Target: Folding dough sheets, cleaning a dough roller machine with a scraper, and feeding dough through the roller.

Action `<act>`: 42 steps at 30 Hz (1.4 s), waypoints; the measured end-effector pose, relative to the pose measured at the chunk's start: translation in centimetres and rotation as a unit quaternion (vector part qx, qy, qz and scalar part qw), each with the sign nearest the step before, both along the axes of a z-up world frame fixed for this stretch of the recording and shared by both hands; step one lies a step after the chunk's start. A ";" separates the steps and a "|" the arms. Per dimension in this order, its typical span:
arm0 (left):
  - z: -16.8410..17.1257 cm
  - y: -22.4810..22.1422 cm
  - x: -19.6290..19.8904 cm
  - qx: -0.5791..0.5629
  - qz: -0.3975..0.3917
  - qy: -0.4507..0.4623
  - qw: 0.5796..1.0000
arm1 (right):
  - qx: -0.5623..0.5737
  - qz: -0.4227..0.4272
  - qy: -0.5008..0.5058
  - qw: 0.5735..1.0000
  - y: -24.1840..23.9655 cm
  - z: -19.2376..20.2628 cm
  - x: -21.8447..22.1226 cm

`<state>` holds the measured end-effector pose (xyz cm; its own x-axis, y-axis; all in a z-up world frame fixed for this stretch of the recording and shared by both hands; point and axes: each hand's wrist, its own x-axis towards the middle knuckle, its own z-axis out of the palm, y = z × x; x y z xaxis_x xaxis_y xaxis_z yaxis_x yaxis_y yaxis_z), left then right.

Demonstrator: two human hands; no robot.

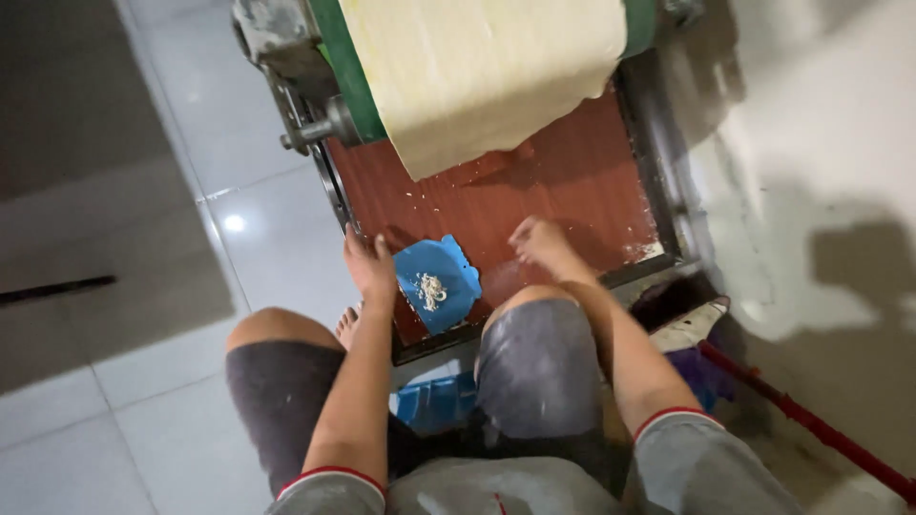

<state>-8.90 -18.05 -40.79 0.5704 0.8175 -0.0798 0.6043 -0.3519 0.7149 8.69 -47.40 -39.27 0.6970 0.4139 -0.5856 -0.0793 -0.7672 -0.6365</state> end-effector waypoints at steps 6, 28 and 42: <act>13.3 0.8 5.0 -0.221 -0.008 -0.016 0.975 | 0.151 -0.218 0.004 0.964 -0.5 13.4 6.4; -6.0 -0.7 -0.9 0.030 -0.233 0.345 0.909 | 0.115 -0.110 0.208 0.965 2.7 -6.3 -8.5; -1.5 -1.5 0.8 -0.290 -0.205 0.190 0.915 | 0.200 -0.319 0.224 0.899 -4.3 -3.2 -7.6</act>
